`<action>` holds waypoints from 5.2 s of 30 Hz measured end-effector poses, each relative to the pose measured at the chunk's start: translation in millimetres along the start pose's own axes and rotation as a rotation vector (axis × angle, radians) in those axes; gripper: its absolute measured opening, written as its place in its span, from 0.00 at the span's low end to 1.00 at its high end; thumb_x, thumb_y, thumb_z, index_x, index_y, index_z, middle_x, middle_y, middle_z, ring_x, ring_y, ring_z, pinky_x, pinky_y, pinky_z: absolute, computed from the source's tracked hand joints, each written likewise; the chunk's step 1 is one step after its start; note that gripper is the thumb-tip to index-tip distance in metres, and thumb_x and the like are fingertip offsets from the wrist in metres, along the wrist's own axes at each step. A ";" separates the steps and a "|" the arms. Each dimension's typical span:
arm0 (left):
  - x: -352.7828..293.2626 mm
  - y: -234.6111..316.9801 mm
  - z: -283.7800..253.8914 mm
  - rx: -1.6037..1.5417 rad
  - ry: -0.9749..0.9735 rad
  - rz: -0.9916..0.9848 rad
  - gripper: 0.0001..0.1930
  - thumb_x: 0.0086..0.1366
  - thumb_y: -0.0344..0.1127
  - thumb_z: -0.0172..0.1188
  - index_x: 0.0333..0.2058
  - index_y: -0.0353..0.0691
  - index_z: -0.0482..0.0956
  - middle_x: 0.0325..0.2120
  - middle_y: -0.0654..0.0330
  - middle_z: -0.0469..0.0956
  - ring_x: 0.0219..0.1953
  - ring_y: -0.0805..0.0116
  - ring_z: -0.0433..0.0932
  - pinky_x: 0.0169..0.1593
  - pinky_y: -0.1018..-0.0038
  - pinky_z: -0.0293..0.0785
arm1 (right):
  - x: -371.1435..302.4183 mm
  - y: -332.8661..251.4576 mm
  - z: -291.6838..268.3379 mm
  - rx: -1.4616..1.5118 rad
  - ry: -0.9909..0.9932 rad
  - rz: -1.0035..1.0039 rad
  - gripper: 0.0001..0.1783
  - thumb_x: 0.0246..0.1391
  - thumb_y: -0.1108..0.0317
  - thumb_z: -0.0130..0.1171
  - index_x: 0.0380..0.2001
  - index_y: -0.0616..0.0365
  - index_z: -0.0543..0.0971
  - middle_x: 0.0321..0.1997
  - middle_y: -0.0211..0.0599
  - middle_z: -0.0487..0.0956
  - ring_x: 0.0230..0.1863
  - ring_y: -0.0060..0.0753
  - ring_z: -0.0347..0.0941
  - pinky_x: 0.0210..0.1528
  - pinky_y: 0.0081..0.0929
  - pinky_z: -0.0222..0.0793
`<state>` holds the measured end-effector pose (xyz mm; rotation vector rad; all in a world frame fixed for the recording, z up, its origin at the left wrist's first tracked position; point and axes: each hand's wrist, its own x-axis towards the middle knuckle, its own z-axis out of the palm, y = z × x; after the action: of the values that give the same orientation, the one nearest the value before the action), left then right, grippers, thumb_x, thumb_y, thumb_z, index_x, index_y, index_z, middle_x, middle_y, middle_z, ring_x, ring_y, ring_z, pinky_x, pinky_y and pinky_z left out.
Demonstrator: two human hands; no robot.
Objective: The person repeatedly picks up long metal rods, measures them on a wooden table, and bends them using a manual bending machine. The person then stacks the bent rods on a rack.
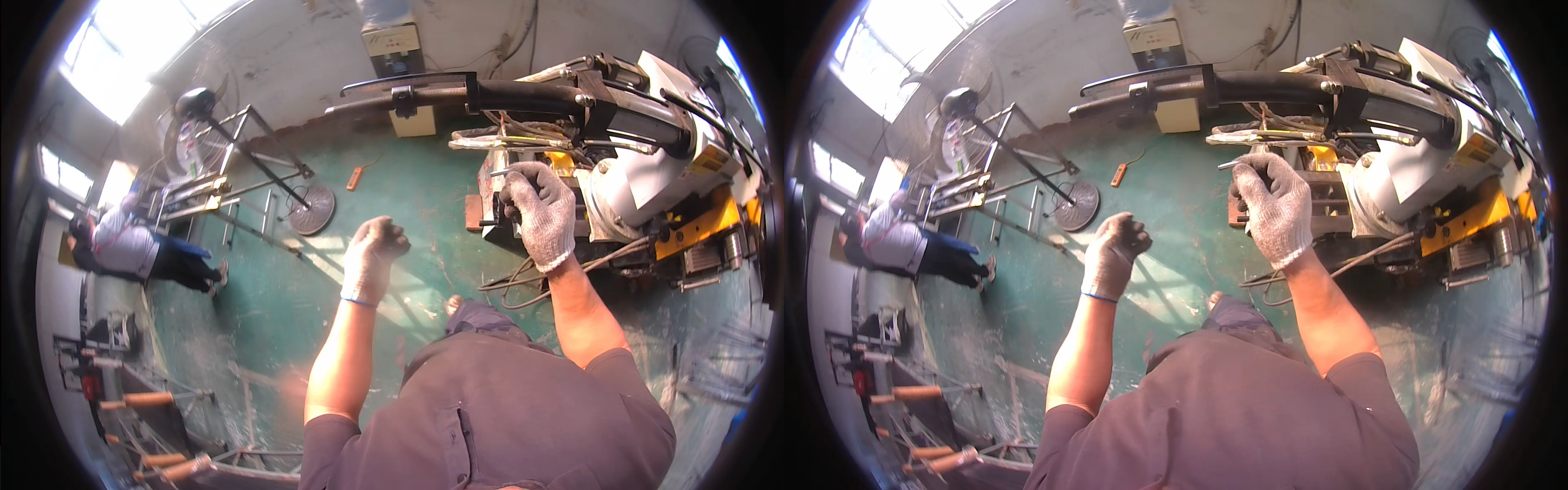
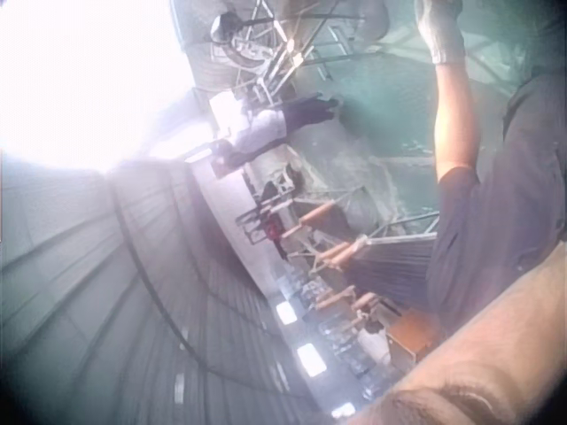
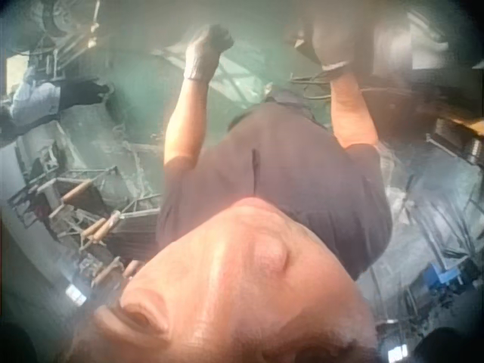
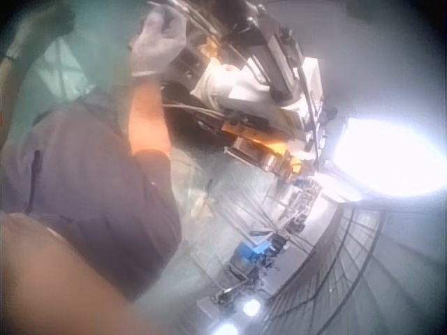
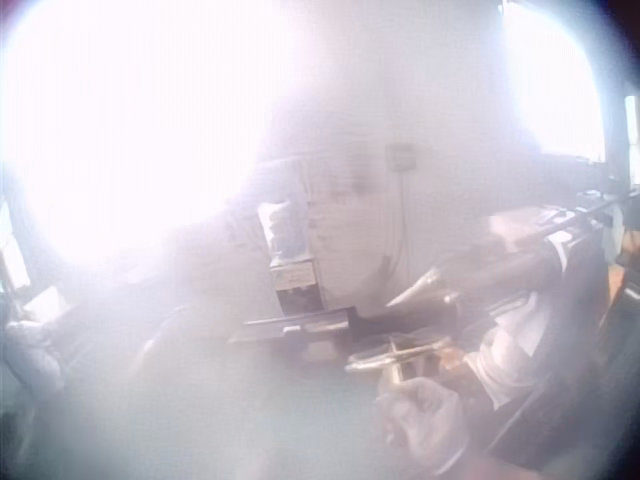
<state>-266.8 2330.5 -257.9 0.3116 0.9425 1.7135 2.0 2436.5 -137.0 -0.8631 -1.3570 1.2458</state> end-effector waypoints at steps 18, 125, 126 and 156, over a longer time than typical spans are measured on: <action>242.7 129.7 56.3 0.043 -0.730 -0.513 0.41 0.77 0.67 0.42 0.68 0.32 0.65 0.60 0.42 0.74 0.51 0.45 0.81 0.51 0.50 0.82 | 115.5 -20.4 125.7 -0.669 0.097 -0.417 0.05 0.63 0.69 0.65 0.37 0.59 0.84 0.31 0.47 0.84 0.32 0.49 0.84 0.36 0.36 0.78; 262.8 180.5 173.0 1.132 -1.047 -0.559 0.23 0.81 0.48 0.47 0.59 0.33 0.74 0.39 0.43 0.84 0.21 0.62 0.79 0.21 0.71 0.71 | 151.8 -16.5 107.8 -1.556 0.063 -0.782 0.08 0.52 0.57 0.63 0.25 0.46 0.83 0.25 0.30 0.83 0.32 0.39 0.83 0.37 0.38 0.77; 275.7 176.8 168.1 0.998 -1.011 -0.684 0.26 0.81 0.49 0.45 0.61 0.31 0.72 0.40 0.37 0.83 0.21 0.56 0.80 0.20 0.68 0.72 | 149.8 -17.5 110.4 -1.570 0.060 -0.738 0.08 0.52 0.58 0.63 0.26 0.46 0.83 0.26 0.31 0.84 0.33 0.39 0.84 0.38 0.38 0.78; 271.1 194.5 182.8 1.201 -0.869 -0.439 0.29 0.74 0.44 0.60 0.65 0.28 0.73 0.48 0.47 0.83 0.41 0.56 0.86 0.41 0.64 0.86 | 121.8 105.3 184.5 0.798 0.216 0.095 0.26 0.55 0.73 0.66 0.59 0.61 0.80 0.44 0.29 0.82 0.30 0.17 0.74 0.26 0.19 0.66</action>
<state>-384.8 2637.2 -66.0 1.3716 1.1220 0.3258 -214.8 2534.8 -194.7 -0.4697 -0.5558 1.5474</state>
